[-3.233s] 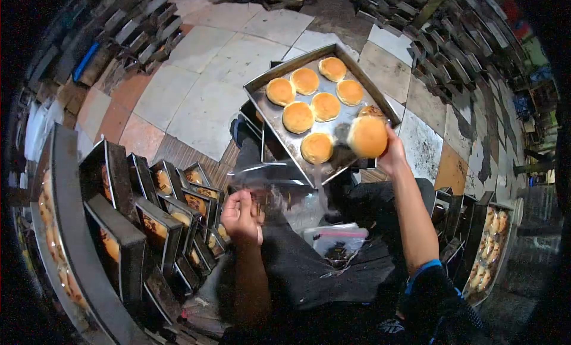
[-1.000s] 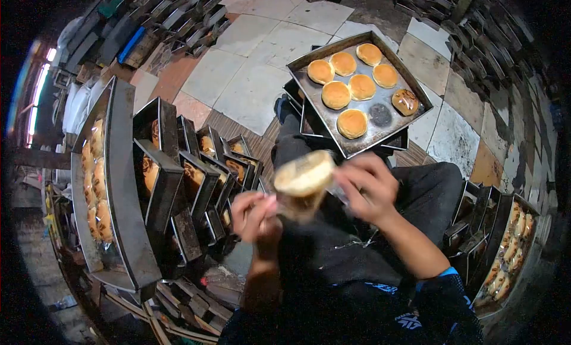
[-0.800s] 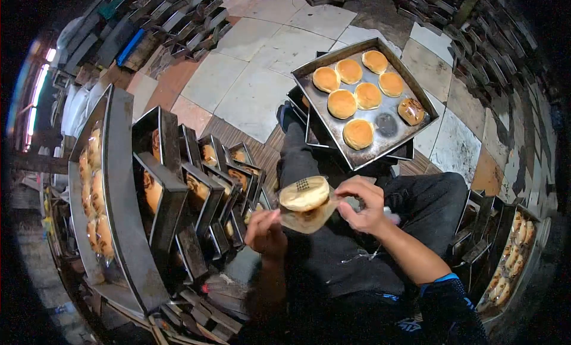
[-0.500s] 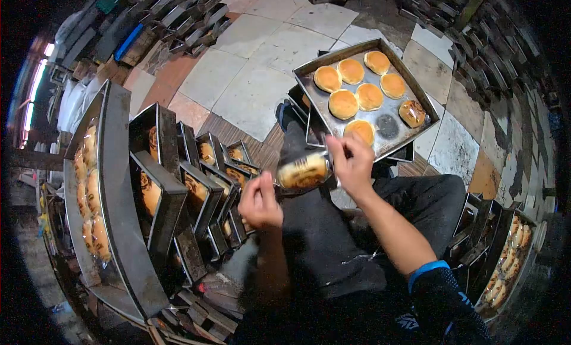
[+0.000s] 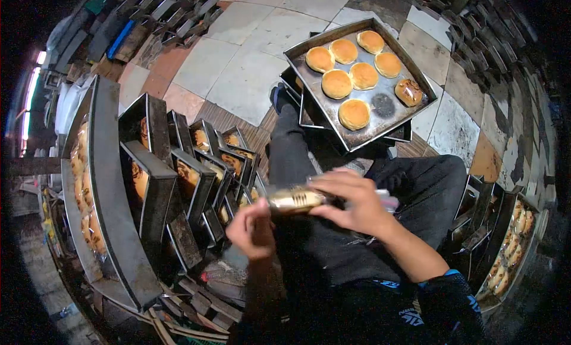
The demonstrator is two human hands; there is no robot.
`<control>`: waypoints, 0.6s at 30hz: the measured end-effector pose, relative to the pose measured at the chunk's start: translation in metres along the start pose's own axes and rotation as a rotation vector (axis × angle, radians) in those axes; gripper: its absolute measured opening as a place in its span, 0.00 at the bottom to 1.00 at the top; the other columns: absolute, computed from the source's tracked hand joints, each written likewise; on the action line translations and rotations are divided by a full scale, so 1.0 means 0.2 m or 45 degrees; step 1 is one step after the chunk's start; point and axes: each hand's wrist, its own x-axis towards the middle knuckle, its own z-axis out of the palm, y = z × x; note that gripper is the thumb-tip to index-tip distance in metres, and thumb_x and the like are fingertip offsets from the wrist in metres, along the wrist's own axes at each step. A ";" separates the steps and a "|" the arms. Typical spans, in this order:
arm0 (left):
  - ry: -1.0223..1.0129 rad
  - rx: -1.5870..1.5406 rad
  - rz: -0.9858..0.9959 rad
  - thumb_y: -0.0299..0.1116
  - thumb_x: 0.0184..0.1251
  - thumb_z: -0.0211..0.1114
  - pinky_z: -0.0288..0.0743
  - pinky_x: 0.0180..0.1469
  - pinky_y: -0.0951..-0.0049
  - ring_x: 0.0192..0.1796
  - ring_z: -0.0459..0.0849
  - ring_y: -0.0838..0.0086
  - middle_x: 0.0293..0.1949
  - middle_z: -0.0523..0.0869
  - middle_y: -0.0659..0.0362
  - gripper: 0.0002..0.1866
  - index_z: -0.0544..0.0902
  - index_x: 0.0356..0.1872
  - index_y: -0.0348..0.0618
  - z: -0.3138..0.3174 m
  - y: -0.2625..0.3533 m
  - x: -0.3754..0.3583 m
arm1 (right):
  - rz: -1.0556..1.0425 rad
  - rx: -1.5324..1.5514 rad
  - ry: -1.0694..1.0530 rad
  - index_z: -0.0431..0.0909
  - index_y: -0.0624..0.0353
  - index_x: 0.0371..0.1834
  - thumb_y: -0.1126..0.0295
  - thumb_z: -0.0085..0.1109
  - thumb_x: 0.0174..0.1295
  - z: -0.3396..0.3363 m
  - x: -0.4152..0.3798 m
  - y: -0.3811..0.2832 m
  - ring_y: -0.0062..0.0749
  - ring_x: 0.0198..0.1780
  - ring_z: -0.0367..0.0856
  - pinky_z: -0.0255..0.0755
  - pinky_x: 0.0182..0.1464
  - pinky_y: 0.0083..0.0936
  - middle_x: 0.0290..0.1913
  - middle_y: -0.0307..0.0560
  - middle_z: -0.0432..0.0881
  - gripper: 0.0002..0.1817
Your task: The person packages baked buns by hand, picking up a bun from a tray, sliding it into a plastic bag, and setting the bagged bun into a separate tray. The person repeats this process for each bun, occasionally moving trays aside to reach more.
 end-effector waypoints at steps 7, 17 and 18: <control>-0.061 -0.389 -0.552 0.35 0.70 0.63 0.58 0.25 0.84 0.24 0.67 0.89 0.24 0.76 0.69 0.11 0.83 0.40 0.35 0.21 -0.10 0.24 | 0.872 0.440 -0.042 0.75 0.61 0.62 0.59 0.75 0.54 -0.06 0.04 0.48 0.30 0.49 0.82 0.77 0.52 0.32 0.52 0.48 0.82 0.33; -0.968 0.145 0.184 0.29 0.57 0.69 0.75 0.51 0.59 0.46 0.82 0.53 0.39 0.83 0.49 0.10 0.83 0.40 0.39 0.75 -0.17 -0.16 | 1.168 -0.776 0.397 0.85 0.62 0.43 0.54 0.49 0.72 -0.64 -0.36 1.28 0.41 0.40 0.86 0.77 0.46 0.36 0.39 0.56 0.86 0.22; -1.127 0.252 0.196 0.28 0.57 0.69 0.76 0.51 0.57 0.47 0.82 0.50 0.39 0.83 0.47 0.11 0.84 0.42 0.40 0.77 -0.22 -0.21 | 0.974 -0.342 0.331 0.87 0.60 0.42 0.58 0.52 0.69 -0.58 -0.36 1.04 0.39 0.41 0.86 0.77 0.47 0.34 0.36 0.52 0.87 0.18</control>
